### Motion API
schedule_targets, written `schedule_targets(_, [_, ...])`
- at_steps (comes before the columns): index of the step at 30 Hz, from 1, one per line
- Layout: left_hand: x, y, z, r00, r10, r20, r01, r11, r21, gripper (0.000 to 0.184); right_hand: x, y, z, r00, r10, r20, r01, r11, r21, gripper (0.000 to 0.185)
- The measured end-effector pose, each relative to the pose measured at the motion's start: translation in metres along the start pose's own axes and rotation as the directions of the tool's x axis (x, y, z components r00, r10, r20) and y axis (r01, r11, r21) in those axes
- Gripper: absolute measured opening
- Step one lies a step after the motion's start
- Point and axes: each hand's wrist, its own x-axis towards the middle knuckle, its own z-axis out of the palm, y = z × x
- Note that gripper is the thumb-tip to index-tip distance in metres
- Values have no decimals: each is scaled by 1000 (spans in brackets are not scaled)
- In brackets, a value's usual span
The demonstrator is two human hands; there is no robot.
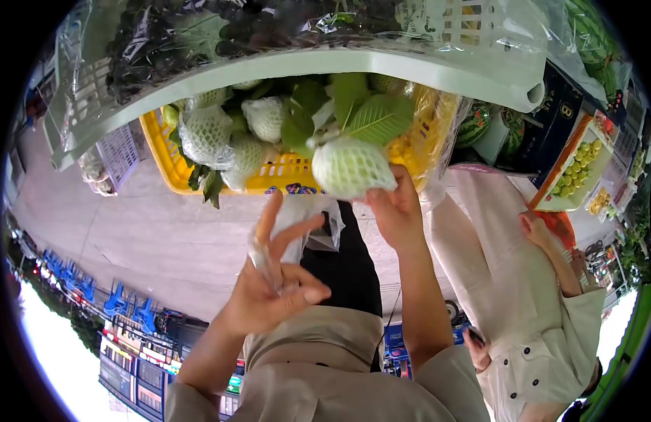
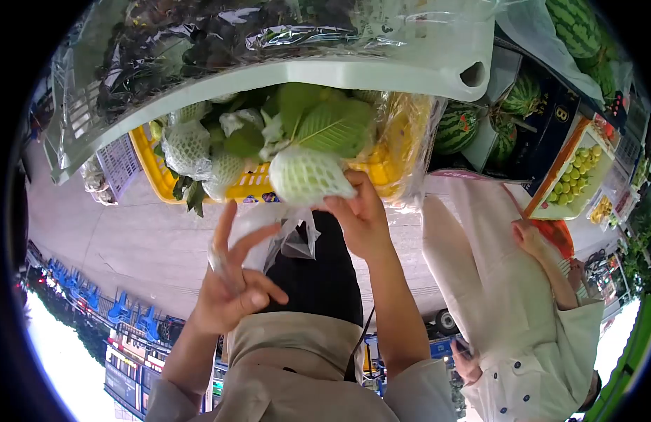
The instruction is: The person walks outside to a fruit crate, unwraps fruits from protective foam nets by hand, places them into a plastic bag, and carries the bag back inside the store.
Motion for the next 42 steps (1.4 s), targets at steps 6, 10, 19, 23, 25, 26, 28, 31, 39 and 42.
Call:
schedule_targets(6, [25, 0, 1, 971, 57, -234, 36, 926, 375, 112, -22, -20, 18, 979, 203, 21, -204, 967, 155, 28])
schedule_targets(10, [64, -12, 18, 946, 272, -175, -246, 957, 154, 133, -31, -30, 38, 976, 217, 3, -216, 974, 63, 25])
schedule_targets(19, [95, -30, 1, 967, 245, -73, -204, 911, 357, 132, -29, -43, 32, 963, -230, 139, 259, 656, -709, 24])
schedule_targets(23, [92, -47, 22, 948, 310, -68, -275, 910, 311, 147, -43, -31, 14, 790, -612, 36, 405, 477, -780, 22])
schedule_targets(25, [84, -43, 28, 958, 284, 29, -271, 870, 412, 152, -62, -33, 1, 841, -443, -309, 385, 893, -233, 25])
schedule_targets(26, [78, -49, 34, 977, 214, 7, -205, 926, 318, 151, -69, -36, -12, 897, -87, -433, 313, 817, 485, 28])
schedule_targets(28, [73, -43, 42, 995, 96, 42, -105, 923, 370, 149, -81, -25, -53, 926, -132, -353, 350, 651, 674, 34])
schedule_targets(31, [72, -55, 46, 994, 93, 49, -104, 932, 348, 146, -67, -37, -73, 881, -321, -347, 461, 418, 783, 31])
schedule_targets(39, [71, -55, 47, 993, 57, 107, -97, 904, 417, 126, -53, -53, -46, 951, -120, -283, 301, 174, 938, 25])
schedule_targets(42, [82, -60, 35, 923, 176, 342, -353, 741, 571, 110, -61, -16, -28, 896, -73, -438, 401, 560, 725, 30])
